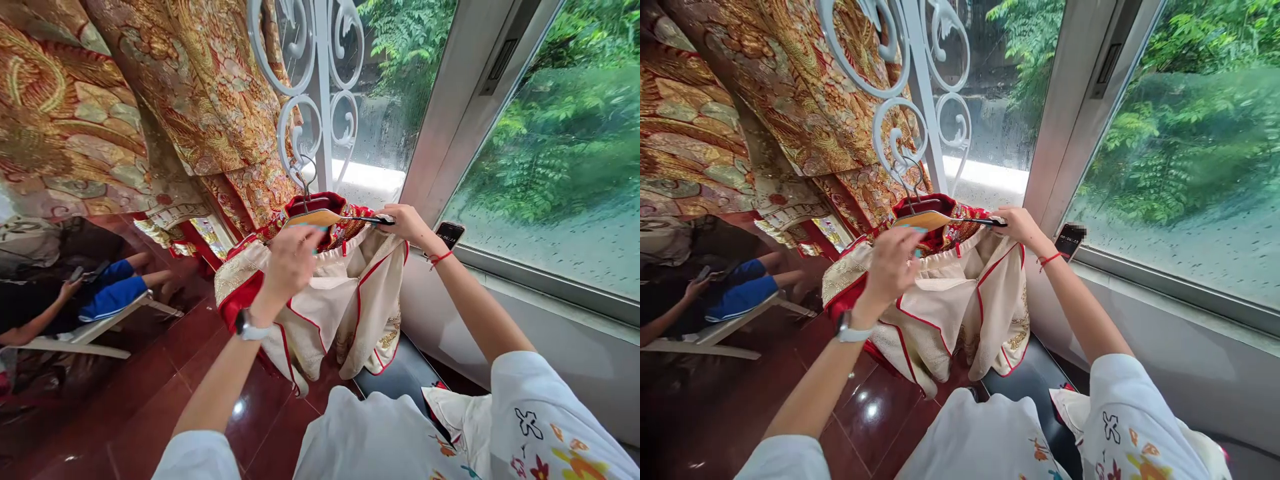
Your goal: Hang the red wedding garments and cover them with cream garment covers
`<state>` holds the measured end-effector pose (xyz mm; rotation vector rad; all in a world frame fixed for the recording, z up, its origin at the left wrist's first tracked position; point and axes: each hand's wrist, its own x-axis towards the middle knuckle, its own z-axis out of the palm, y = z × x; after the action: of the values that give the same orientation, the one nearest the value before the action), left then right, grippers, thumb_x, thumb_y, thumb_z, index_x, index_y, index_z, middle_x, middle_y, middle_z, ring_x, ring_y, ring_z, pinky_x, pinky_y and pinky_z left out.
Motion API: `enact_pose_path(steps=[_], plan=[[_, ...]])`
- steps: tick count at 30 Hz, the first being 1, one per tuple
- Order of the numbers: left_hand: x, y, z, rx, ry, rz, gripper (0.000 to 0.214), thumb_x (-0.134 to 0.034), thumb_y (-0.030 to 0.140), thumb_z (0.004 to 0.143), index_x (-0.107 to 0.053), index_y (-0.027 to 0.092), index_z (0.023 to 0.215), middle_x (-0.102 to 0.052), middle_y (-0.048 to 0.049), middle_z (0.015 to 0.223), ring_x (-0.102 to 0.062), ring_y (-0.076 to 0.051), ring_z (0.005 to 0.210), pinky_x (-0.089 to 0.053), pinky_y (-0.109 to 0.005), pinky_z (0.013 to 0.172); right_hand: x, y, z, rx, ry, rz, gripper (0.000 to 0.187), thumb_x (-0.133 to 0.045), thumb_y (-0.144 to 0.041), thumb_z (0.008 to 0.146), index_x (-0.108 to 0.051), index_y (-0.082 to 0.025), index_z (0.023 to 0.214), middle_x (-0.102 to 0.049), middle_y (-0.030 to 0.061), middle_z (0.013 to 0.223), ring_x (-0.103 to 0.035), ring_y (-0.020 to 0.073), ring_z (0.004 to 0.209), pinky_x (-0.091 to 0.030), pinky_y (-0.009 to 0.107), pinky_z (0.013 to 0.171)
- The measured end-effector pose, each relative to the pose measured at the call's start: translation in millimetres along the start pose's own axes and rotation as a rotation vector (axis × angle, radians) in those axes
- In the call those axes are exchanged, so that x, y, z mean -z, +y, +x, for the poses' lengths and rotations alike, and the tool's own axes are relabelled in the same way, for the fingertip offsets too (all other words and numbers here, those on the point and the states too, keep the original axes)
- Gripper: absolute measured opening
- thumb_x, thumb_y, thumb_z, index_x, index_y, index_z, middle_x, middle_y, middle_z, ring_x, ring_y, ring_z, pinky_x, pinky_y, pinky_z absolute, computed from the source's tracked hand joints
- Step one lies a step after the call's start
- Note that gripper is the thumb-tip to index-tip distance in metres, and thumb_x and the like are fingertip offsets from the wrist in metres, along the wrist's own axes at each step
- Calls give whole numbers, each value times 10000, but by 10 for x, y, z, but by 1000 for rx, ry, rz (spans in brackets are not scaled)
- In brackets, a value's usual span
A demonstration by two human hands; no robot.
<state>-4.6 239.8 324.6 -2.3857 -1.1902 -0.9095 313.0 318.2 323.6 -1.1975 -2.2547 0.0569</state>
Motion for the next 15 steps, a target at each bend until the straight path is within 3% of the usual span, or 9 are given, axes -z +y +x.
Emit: enact_pose_path(steps=[3, 6, 8, 10, 15], plan=[[-266, 365, 441, -232, -127, 12, 496, -413, 191, 972, -484, 224, 1462, -579, -125, 1395, -477, -280, 1349, -270, -498, 1195, 21, 6, 8, -43, 15, 64, 222, -626, -314, 826, -767, -190, 944, -703, 44, 859, -587, 192, 750, -411, 272, 702], [-458, 525, 734, -280, -182, 50, 447, -386, 186, 990, -554, 200, 1404, -637, -144, 1291, -557, -280, 1219, -323, -509, 1126, 139, 79, 10, -101, -46, 248, 380, -750, -402, 719, -772, -182, 1028, -748, 50, 986, -652, 252, 909, -480, 312, 827], [-512, 535, 781, -268, -196, 47, 437, -381, 184, 994, -580, 205, 1382, -652, -153, 1250, -573, -285, 1163, -370, -494, 1048, 255, 155, -5, -146, -140, 380, 536, -824, -449, 619, -769, -182, 1080, -751, 62, 1075, -654, 289, 1016, -494, 348, 900], [-526, 525, 759, -234, -184, 35, 429, -404, 188, 988, -591, 214, 1372, -652, -158, 1234, -564, -297, 1156, -382, -483, 993, 352, 215, -23, -237, -176, 465, 580, -822, -465, 614, -764, -178, 1114, -746, 79, 1123, -651, 287, 1042, -497, 371, 924], [-558, 567, 734, -168, -145, 34, 421, -439, 156, 951, -637, 223, 1316, -645, -155, 1220, -558, -313, 1136, -340, -508, 1002, 351, 212, 131, -489, 10, 469, 296, -744, -316, 701, -799, -153, 942, -766, 63, 914, -658, 224, 878, -510, 337, 844]])
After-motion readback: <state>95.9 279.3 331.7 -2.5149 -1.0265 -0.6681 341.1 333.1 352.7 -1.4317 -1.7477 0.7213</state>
